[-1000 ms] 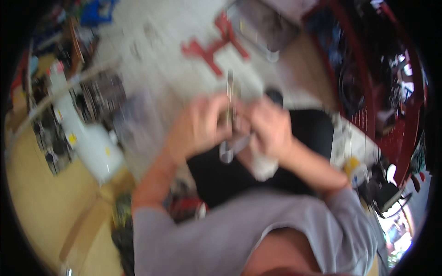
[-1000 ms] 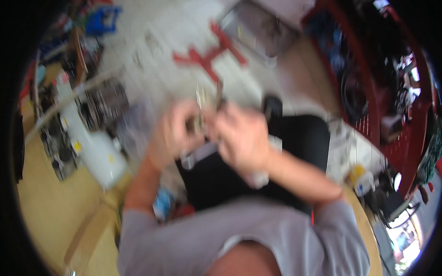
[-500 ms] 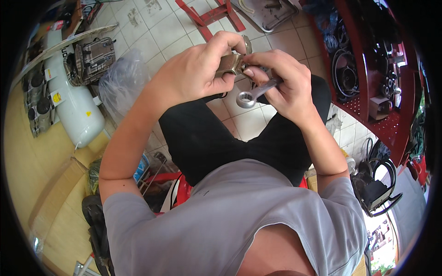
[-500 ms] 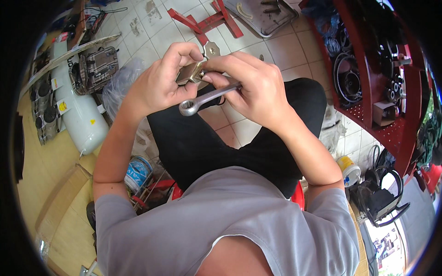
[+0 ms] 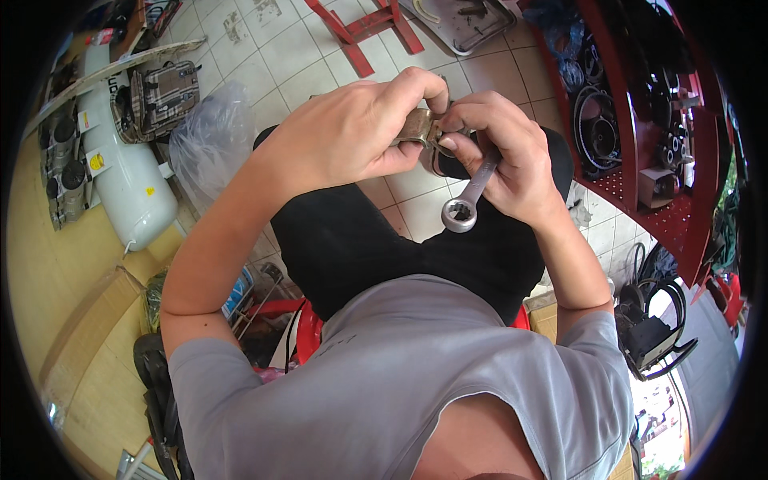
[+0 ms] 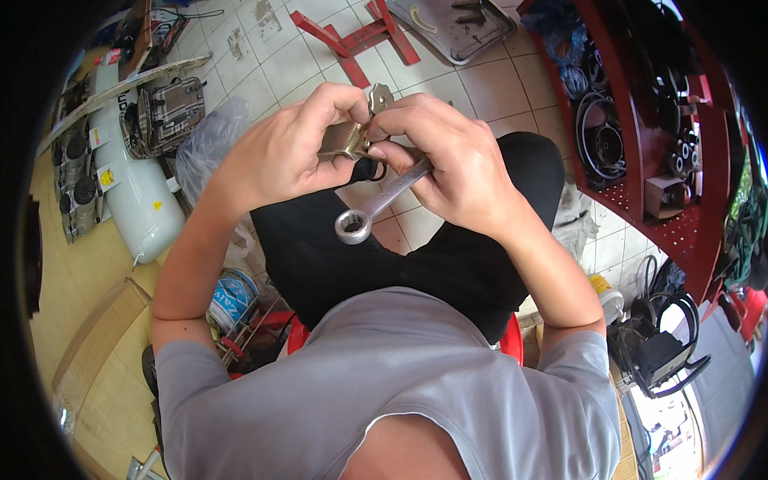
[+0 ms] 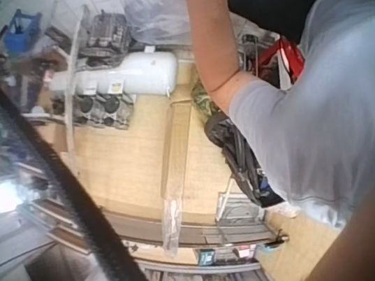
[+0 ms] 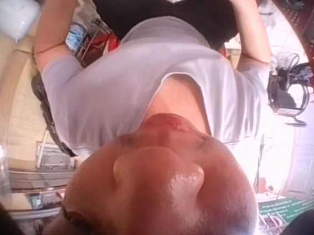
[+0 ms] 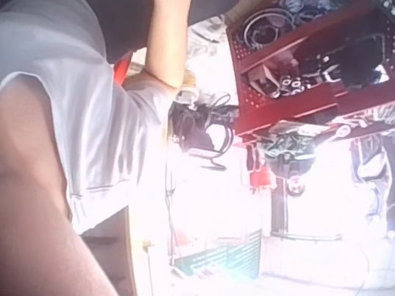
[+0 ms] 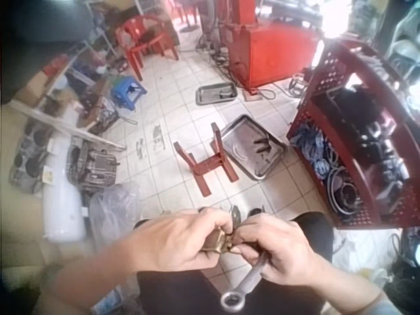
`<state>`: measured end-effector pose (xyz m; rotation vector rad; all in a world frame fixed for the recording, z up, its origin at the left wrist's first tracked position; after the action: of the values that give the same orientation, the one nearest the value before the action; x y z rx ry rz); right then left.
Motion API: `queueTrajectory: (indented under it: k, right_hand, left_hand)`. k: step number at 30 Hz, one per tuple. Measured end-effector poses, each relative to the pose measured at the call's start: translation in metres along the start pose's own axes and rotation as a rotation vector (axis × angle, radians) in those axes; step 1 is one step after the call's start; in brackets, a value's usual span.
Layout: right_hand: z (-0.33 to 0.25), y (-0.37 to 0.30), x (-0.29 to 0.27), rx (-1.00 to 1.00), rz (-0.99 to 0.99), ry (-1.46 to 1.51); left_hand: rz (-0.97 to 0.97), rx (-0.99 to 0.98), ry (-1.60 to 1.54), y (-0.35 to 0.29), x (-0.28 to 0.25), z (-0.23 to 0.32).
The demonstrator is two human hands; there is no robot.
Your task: The person assembles a metal frame by hand, inserting small components and tightening them with a wrench. They manipulate the frame and tools on their lap while seated in a workshop environment.
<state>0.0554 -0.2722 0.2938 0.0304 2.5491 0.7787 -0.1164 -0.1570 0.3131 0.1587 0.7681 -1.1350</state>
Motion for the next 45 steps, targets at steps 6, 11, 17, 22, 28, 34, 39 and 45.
queueTrajectory:
  k: [6, 11, 17, 22, 28, 34, 39, 45]
  right_hand:
    - [-0.003, -0.016, 0.010, 0.044, 0.088, 0.067]
    - [-0.002, -0.030, 0.020, 0.024, 0.131, 0.095]
    - [0.001, -0.036, 0.022, 0.028, 0.135, 0.128]
    - [0.003, -0.040, 0.026, 0.067, 0.149, 0.135]
    - [0.011, -0.045, 0.030, 0.143, 0.110, 0.087]
    - [0.030, -0.047, 0.032, 0.253, 0.061, 0.060]
    - [0.050, -0.048, 0.031, 0.304, -0.079, 0.011]
    - [0.058, -0.052, 0.038, 0.247, -0.089, -0.057]
  left_hand:
    - [-0.051, -0.089, -0.046, -0.004, 0.004, 0.002]
    - [-0.122, -0.142, -0.056, -0.009, 0.009, -0.002]
    - [-0.109, -0.119, -0.095, -0.011, 0.016, -0.002]
    - [-0.077, -0.082, -0.070, -0.011, 0.022, -0.006]
    - [-0.015, -0.072, 0.033, -0.008, 0.034, -0.022]
    - [0.035, -0.124, -0.072, 0.009, 0.053, -0.041]
    - [0.023, -0.192, -0.114, 0.021, 0.071, -0.064]
    - [0.039, -0.197, -0.216, 0.023, 0.085, -0.073]
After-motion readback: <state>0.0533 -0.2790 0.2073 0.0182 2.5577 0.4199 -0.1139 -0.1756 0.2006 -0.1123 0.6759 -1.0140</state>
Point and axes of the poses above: each hand's wrist, its own y-axis towards the middle knuckle, its own x-axis out of the palm, z = x × y, the point moved 1 cm from there along y, towards the middle knuckle, and after that the axes turned 15 degrees about -x, right-handed, at the moved point
